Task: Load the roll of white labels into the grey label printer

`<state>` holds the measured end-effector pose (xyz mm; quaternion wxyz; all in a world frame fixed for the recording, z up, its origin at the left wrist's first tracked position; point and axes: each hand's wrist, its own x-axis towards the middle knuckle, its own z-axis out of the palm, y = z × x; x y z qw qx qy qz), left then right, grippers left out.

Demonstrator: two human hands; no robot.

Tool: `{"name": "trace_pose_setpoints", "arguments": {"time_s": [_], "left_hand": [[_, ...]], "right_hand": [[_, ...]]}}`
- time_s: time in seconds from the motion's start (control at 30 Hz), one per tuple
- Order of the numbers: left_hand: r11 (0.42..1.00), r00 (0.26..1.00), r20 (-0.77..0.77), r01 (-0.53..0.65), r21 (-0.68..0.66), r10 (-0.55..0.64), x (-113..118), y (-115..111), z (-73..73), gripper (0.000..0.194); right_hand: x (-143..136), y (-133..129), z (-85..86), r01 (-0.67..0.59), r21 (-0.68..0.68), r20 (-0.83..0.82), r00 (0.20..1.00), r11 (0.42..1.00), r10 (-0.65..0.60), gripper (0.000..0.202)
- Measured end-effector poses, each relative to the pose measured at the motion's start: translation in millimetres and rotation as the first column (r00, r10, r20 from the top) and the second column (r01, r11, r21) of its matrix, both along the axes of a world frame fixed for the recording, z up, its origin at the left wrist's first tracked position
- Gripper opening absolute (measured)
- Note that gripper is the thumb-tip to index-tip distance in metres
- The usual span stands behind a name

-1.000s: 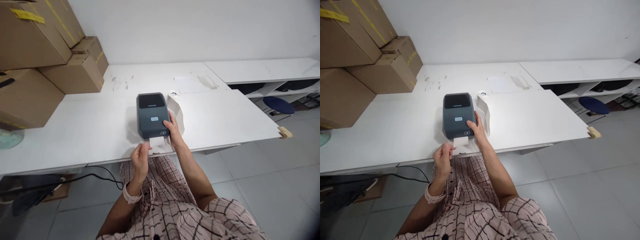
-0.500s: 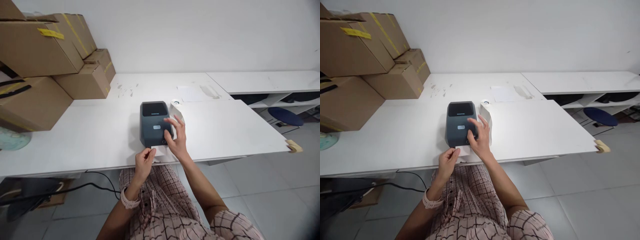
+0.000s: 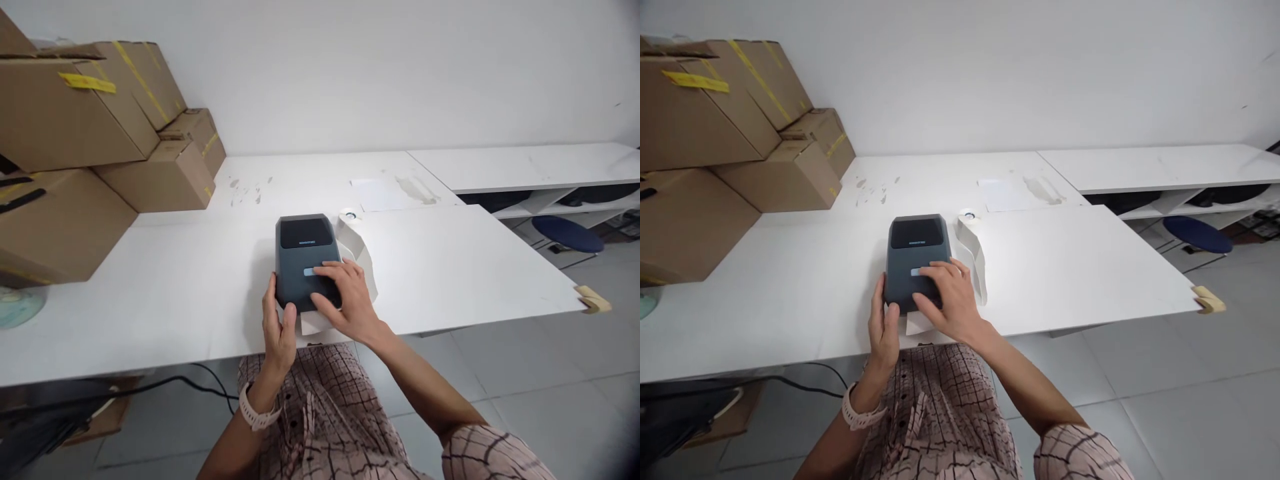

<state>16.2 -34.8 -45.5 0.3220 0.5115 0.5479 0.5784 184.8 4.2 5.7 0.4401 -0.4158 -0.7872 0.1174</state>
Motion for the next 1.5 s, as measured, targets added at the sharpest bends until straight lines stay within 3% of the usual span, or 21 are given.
{"name": "trace_pose_setpoints", "arguments": {"time_s": [0.1, 0.23, 0.33, 0.4, 0.47, 0.53, 0.63, 0.73, 0.87, 0.93, 1.03, 1.13, 1.2, 1.27, 1.37, 1.5], "left_hand": [[1.000, 0.999, 0.053, 0.001, 0.019, -0.002, -2.3, -0.9, 2.9, 0.062], [0.994, 0.995, 0.090, 0.020, 0.111, -0.030, -12.4, 12.4, 27.4, 0.061], [0.977, 0.991, 0.135, -0.006, 0.211, -0.023, -22.3, 43.0, 49.7, 0.061], [0.978, 0.988, 0.153, -0.030, 0.207, -0.002, -29.7, 71.0, 56.0, 0.062], [0.992, 0.985, 0.161, 0.045, 0.120, -0.064, -36.2, 99.4, 52.4, 0.067], [0.988, 0.969, 0.211, 0.141, -0.057, -0.126, -40.7, 122.2, 41.0, 0.073], [0.946, 0.929, 0.310, 0.267, -0.182, -0.203, -43.3, 139.0, 21.8, 0.080], [0.948, 0.932, 0.290, 0.271, -0.166, -0.216, -43.8, 137.3, 14.5, 0.087], [0.948, 0.948, 0.211, 0.273, -0.162, -0.237, -43.7, 127.6, 21.9, 0.097], [0.948, 0.950, 0.199, 0.274, -0.162, -0.241, -43.2, 125.8, 25.0, 0.096], [0.953, 0.953, 0.196, 0.263, -0.148, -0.232, -42.3, 127.3, 22.9, 0.090], [0.960, 0.953, 0.207, 0.249, -0.128, -0.220, -42.5, 130.2, 16.5, 0.086], [0.966, 0.951, 0.235, 0.233, -0.112, -0.202, -43.6, 130.8, 13.6, 0.089], [0.973, 0.950, 0.260, 0.207, -0.101, -0.175, -45.4, 130.0, 12.9, 0.094], [0.977, 0.951, 0.264, 0.191, -0.097, -0.160, -47.6, 127.6, 14.3, 0.097], [0.975, 0.952, 0.248, 0.205, -0.083, -0.179, -48.6, 126.4, 14.1, 0.098]], "right_hand": [[10.9, -8.1, -11.1, 0.042, -0.150, -0.265, 0.961, 0.988, -0.081, 0.050], [14.0, -8.7, -18.7, 0.000, -0.241, -0.410, 0.906, 0.970, -0.102, 0.058], [11.8, 9.7, -5.0, -0.025, -0.202, -0.402, 0.914, 0.979, -0.060, 0.063], [9.9, 29.2, 10.9, -0.001, -0.178, -0.355, 0.933, 0.984, -0.063, 0.067], [7.4, 51.2, 28.2, 0.037, -0.138, -0.281, 0.957, 0.990, -0.075, 0.072], [4.1, 74.0, 43.9, 0.086, -0.066, -0.197, 0.976, 0.994, -0.098, 0.076], [0.1, 108.2, 60.4, 0.151, 0.027, -0.098, 0.984, 0.988, -0.147, 0.078], [0.4, 142.5, 68.4, 0.157, 0.057, -0.035, 0.987, 0.986, -0.156, 0.081], [4.7, 176.8, 73.2, 0.152, 0.072, 0.026, 0.988, 0.986, -0.155, 0.087], [4.6, 180.0, 75.9, 0.172, 0.119, 0.055, 0.982, 0.978, -0.180, 0.083], [-2.6, 164.4, 77.3, 0.177, 0.231, 0.105, 0.973, 0.957, -0.206, 0.063], [-17.5, 140.1, 67.7, 0.076, 0.147, 0.357, 0.926, 0.986, -0.125, 0.045], [-28.6, 128.8, 54.8, 0.021, 0.000, 0.600, 0.800, 1.000, -0.017, 0.040], [-37.7, 124.1, 40.9, -0.007, -0.111, 0.735, 0.673, 0.994, 0.087, 0.036], [-43.6, 126.2, 29.4, -0.098, -0.239, 0.765, 0.594, 0.966, 0.250, 0.028], [-34.4, 136.1, 42.4, -0.228, -0.429, 0.706, 0.518, 0.874, 0.482, 0.034]]}}
